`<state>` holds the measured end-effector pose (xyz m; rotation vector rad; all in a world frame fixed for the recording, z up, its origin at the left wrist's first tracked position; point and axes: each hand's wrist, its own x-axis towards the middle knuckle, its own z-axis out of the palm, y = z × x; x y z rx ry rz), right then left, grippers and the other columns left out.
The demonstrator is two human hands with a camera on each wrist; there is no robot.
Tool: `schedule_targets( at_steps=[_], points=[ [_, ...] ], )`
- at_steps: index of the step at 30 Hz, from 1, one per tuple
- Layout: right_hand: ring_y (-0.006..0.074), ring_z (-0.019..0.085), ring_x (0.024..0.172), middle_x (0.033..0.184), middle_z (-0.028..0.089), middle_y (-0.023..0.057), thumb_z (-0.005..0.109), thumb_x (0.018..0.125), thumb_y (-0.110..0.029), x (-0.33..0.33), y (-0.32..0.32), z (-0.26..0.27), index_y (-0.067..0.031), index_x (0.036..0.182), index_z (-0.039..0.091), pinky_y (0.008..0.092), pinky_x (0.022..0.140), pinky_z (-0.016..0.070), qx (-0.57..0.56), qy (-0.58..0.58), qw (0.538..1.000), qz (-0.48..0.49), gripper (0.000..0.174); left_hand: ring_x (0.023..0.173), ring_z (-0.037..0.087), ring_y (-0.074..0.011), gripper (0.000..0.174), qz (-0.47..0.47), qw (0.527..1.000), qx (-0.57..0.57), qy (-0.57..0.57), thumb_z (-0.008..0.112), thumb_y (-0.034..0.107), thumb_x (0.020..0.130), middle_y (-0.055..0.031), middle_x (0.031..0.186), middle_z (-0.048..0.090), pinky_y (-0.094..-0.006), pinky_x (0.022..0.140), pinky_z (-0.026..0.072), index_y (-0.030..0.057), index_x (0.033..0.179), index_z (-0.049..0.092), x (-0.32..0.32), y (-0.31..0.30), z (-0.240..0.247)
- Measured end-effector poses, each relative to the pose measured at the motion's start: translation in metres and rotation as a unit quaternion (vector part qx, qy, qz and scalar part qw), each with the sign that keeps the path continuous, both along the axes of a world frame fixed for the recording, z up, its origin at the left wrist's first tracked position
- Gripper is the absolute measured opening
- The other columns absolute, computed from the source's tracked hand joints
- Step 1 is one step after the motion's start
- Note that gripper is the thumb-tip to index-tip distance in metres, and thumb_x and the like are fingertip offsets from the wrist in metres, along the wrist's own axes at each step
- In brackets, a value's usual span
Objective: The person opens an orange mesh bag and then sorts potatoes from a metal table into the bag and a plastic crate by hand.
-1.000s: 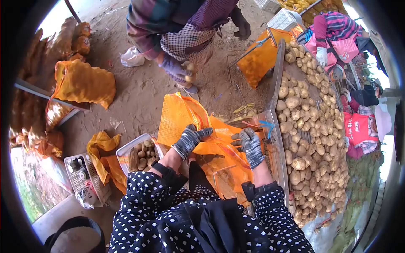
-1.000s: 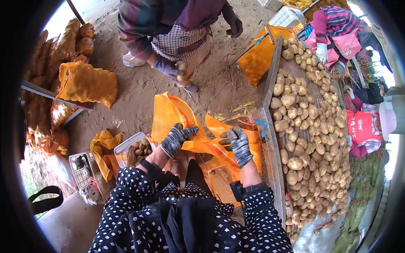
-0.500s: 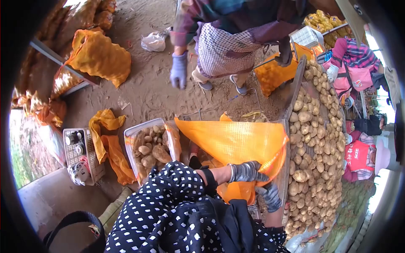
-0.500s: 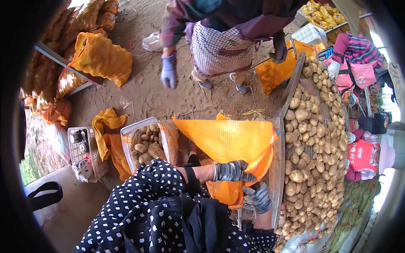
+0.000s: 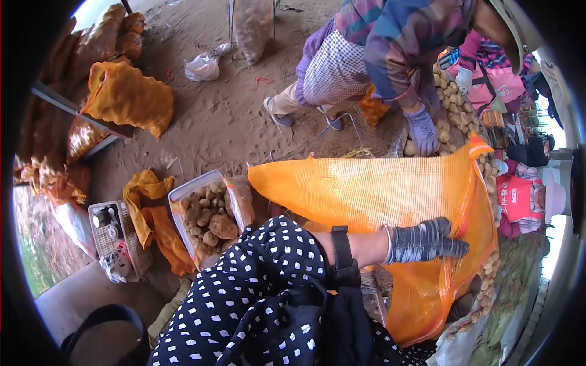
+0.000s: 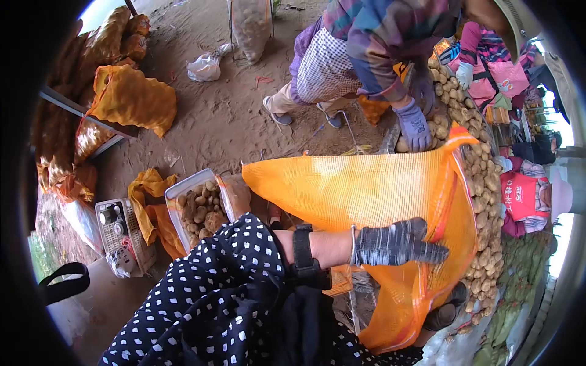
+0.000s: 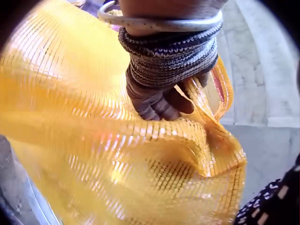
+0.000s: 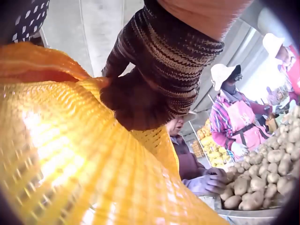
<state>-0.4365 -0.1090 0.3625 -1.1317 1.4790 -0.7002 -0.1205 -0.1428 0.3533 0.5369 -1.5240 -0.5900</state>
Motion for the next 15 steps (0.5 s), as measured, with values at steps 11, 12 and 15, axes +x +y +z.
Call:
schedule_targets(
  at_steps=[11,12,15],
  points=[
    [0.0132,0.061,0.070,0.094,0.063,0.0065,0.061,0.085,-0.023,0.159,-0.029,-0.136,0.0002,0.102,0.059,0.0285,0.060,0.0494,0.383,0.137,0.819,0.405,0.029,0.074,0.062,-0.0211,0.020,-0.020,0.983,0.098,0.153,0.062,0.015,0.083,-0.0084,0.083,0.064,-0.0297,0.067,0.0503,0.0072,0.101,0.064,0.171,-0.082,0.099],
    [0.0134,0.061,0.068,0.093,0.063,0.0064,0.061,0.085,-0.023,0.184,-0.024,-0.135,-0.0001,0.107,0.057,0.0283,0.060,0.0497,0.306,0.176,0.782,0.514,0.032,0.078,0.063,-0.0320,0.030,0.047,0.997,-0.011,0.062,0.060,0.007,0.079,-0.0164,0.086,0.065,-0.0353,0.069,0.0513,0.0112,0.109,0.063,0.180,-0.089,0.110],
    [0.0258,0.057,0.107,0.116,0.060,0.0137,0.068,0.080,-0.032,0.263,-0.025,-0.159,-0.0037,0.120,0.056,0.0347,0.093,0.0442,0.079,0.034,0.803,0.589,0.050,0.081,0.056,-0.0118,0.028,0.158,0.982,-0.030,-0.100,0.048,0.021,0.094,-0.0044,0.089,0.064,-0.0271,0.074,0.0450,-0.0008,0.103,0.063,0.184,-0.039,0.145]
  ],
)
